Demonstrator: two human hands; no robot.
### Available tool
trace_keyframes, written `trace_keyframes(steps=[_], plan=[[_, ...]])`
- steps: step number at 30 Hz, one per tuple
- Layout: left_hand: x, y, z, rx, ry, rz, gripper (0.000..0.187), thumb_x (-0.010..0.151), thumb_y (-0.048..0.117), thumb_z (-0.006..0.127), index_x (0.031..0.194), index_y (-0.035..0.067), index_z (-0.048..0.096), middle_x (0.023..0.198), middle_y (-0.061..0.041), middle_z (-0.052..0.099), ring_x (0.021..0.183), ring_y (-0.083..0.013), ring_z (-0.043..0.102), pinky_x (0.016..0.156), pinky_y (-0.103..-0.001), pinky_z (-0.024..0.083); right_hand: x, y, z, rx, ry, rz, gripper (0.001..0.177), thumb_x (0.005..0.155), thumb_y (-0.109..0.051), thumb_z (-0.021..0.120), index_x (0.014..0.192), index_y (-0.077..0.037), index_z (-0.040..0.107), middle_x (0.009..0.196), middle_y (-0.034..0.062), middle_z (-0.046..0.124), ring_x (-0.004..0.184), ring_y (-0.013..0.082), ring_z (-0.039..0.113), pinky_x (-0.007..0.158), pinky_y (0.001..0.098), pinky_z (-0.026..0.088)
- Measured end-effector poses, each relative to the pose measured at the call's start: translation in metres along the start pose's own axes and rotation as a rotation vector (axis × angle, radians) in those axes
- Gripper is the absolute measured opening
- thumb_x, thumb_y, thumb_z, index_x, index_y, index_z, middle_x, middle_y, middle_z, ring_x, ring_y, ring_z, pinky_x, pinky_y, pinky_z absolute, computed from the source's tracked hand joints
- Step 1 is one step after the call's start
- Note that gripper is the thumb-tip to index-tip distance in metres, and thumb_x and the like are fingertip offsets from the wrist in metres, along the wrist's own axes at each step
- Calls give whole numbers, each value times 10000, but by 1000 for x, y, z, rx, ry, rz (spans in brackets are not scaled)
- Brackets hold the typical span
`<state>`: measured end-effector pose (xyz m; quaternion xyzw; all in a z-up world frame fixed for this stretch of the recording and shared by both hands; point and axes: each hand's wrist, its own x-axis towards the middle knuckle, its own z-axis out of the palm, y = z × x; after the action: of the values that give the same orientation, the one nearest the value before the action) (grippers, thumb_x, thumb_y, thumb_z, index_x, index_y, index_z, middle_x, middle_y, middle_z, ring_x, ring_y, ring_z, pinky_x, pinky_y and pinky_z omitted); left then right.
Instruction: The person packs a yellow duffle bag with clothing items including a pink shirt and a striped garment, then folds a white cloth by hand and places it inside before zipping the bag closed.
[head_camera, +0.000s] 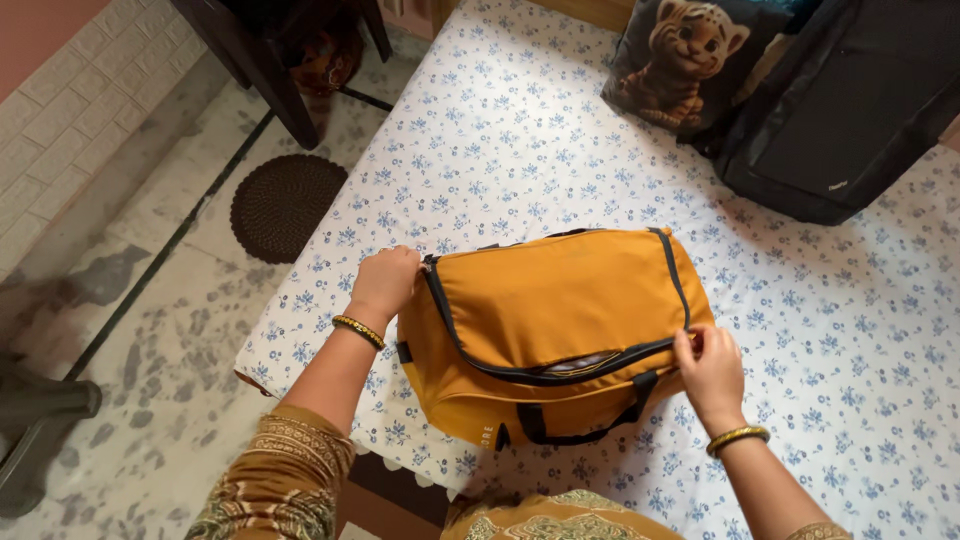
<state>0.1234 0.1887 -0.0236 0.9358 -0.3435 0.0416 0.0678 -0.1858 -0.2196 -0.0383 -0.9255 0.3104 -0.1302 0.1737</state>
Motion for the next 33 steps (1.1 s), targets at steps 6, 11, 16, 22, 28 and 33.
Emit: trace_keyframes(steps=[6, 11, 16, 22, 28, 33], plan=[[-37, 29, -16, -204, 66, -158, 204, 972, 266, 619, 1066, 85, 625, 1044, -97, 682, 826, -321, 685, 702, -417, 562, -70, -64, -8, 31, -69, -747, 779, 793, -509, 691, 1453, -173, 452, 1561, 154, 308, 1420, 404, 297, 1144, 660, 234], [-88, 74, -14, -348, 277, -288, 260, 994, 257, 618, 1175, 72, 590, 1063, -114, 651, 848, -307, 684, 714, -400, 571, -59, -86, 22, -564, -334, -671, 636, 831, -168, 683, 1433, -251, 498, 1701, 71, 91, 1571, 367, 98, 1183, 696, 169], [-117, 113, -16, -511, 333, -486, 200, 977, 222, 618, 1107, 69, 614, 994, -85, 658, 826, -280, 678, 693, -385, 553, 8, -105, 40, -397, -278, -742, 506, 821, -179, 677, 1313, -160, 563, 1680, 96, 141, 1533, 401, 167, 1100, 778, 223], [-122, 121, -10, -585, 316, -534, 164, 973, 192, 598, 1072, 65, 633, 979, -74, 667, 837, -260, 684, 696, -380, 550, 109, -157, 50, -235, -328, -721, 622, 819, -373, 750, 1375, -182, 546, 1637, 85, 274, 1498, 382, 237, 1075, 790, 215], [-125, 134, 14, -775, 18, -562, 189, 923, 206, 633, 1072, 92, 659, 989, -56, 671, 813, -229, 711, 722, -379, 564, 160, -184, 74, -34, -148, -631, 744, 716, -383, 838, 1403, -218, 606, 1552, 154, 427, 1455, 370, 354, 1157, 644, 249], [-112, 143, 28, -614, 182, -458, 431, 865, 309, 743, 1189, 68, 593, 1210, -148, 576, 1055, -340, 630, 876, -422, 525, 188, -195, 94, -82, 114, -586, 732, 685, -373, 881, 1322, -111, 633, 1535, 231, 450, 1420, 409, 400, 1102, 565, 330]])
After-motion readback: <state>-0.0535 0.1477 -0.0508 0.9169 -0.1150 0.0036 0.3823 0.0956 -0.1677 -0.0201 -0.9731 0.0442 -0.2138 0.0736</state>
